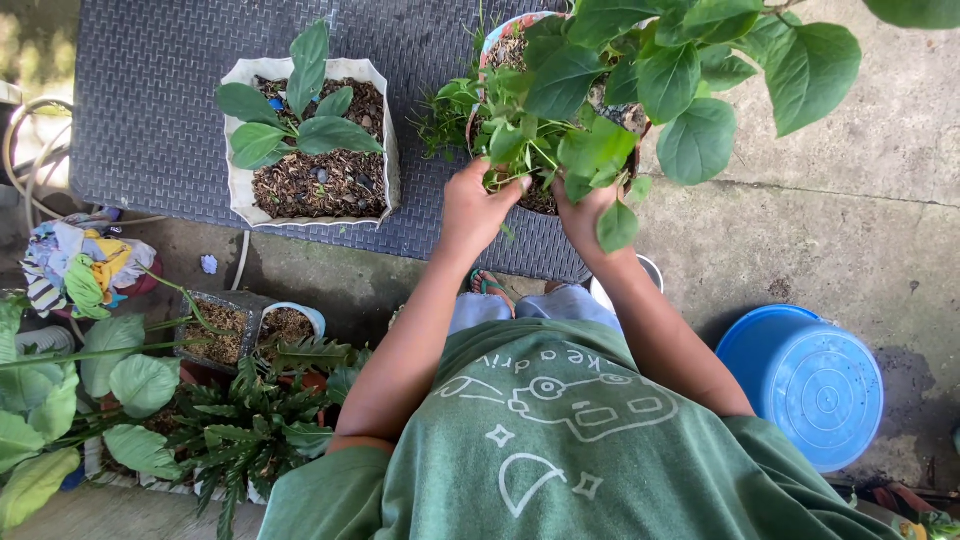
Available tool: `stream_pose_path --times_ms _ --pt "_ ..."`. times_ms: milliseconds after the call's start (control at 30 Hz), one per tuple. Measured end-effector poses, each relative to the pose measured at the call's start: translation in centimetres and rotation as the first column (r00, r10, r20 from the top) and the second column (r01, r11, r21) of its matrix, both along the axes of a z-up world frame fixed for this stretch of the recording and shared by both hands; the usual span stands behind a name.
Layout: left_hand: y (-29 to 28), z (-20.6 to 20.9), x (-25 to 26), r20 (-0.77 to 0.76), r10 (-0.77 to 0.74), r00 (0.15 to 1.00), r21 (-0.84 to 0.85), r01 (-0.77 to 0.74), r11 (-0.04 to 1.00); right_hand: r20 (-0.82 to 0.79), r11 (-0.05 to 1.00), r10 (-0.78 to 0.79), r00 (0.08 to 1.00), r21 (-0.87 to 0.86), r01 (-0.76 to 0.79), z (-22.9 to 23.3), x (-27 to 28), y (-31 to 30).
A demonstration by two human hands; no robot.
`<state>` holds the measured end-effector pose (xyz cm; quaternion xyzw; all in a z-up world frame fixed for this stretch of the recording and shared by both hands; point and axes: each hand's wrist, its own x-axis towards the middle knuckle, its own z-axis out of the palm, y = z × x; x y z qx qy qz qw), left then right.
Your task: Remove weeds and loosen soil in potted plants using a small garden trowel and hands.
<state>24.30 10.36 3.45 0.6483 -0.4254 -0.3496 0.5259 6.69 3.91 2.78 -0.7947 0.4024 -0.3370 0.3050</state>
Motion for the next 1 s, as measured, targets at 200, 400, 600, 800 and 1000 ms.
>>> stream_pose_path --times_ms 200,400,600,800,1000 --pt "-1.5 1.0 0.3 0.070 0.030 0.997 -0.050 -0.026 0.998 -0.123 0.992 -0.129 0.984 -0.003 0.130 -2.0 -1.6 0.0" --pt "-2.2 2.2 1.1 0.056 -0.091 0.994 -0.005 0.091 0.996 0.239 0.999 -0.001 0.971 0.039 -0.009 -3.5 0.4 -0.3" --pt "-2.0 4.5 0.6 -0.006 -0.171 0.985 -0.121 0.169 0.978 -0.010 0.991 -0.016 1.000 0.131 0.017 -2.7 1.8 -0.8" --pt "-2.4 4.9 1.8 -0.109 -0.280 0.954 0.006 0.282 0.959 0.180 0.980 0.047 0.983 0.180 -0.080 -1.2 1.8 -1.4" --pt "-0.7 4.6 4.0 -0.103 -0.373 0.922 0.005 0.375 0.927 -0.002 0.994 0.072 0.997 -0.085 -0.072 -0.2 -1.0 -0.1"
